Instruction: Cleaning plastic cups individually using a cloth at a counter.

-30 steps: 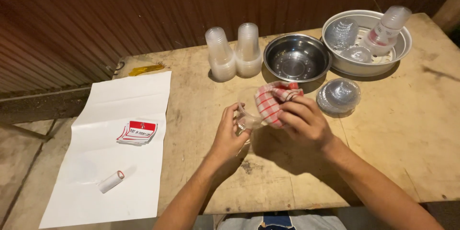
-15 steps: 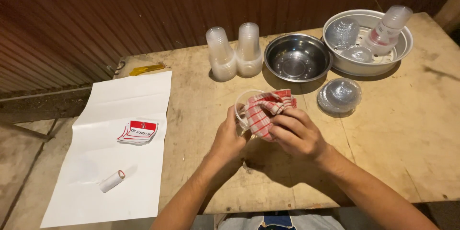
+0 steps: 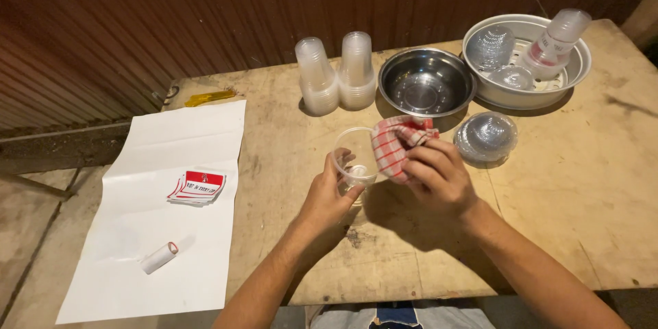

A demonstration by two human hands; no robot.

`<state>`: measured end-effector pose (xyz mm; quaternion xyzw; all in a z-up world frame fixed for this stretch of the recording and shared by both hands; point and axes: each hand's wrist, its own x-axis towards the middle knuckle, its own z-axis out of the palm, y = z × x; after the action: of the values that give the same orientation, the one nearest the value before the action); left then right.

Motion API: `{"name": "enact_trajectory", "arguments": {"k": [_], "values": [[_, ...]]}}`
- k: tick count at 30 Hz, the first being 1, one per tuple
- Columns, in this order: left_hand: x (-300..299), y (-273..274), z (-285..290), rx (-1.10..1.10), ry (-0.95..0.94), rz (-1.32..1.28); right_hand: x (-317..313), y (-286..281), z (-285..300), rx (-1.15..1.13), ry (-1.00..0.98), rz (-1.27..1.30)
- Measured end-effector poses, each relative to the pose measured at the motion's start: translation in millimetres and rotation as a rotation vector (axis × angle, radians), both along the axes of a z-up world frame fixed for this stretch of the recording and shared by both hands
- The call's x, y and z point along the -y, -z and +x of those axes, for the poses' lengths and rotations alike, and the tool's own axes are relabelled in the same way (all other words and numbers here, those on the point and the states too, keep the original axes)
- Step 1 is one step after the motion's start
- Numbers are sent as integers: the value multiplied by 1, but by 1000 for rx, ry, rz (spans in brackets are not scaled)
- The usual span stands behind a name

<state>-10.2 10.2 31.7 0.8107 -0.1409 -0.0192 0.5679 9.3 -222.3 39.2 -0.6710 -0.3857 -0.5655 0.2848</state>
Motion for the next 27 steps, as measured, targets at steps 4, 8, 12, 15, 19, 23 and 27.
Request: {"name": "enact_trajectory", "arguments": {"k": [4,8,12,15,19,23,27], "values": [[3,-14,-1,-1,-3,86,-15,-7,-15,-23,-45,-12],[4,-26,-6,-46,-29,130,-22,-9,-20,-6,-59,-29],[0,-18,0,-53,-22,129,-11,-5,-9,3,-39,-51],[-3,-18,-1,-48,-14,179,-1,-2,0,-11,-22,-55],[-4,-14,1,-43,-18,205,6,3,6,-14,2,-63],[-2,-18,1,-63,-30,211,-2,-2,-4,-47,-22,-44],[1,-26,-2,-91,-20,149,-20,-4,-17,-32,-45,-22]]}}
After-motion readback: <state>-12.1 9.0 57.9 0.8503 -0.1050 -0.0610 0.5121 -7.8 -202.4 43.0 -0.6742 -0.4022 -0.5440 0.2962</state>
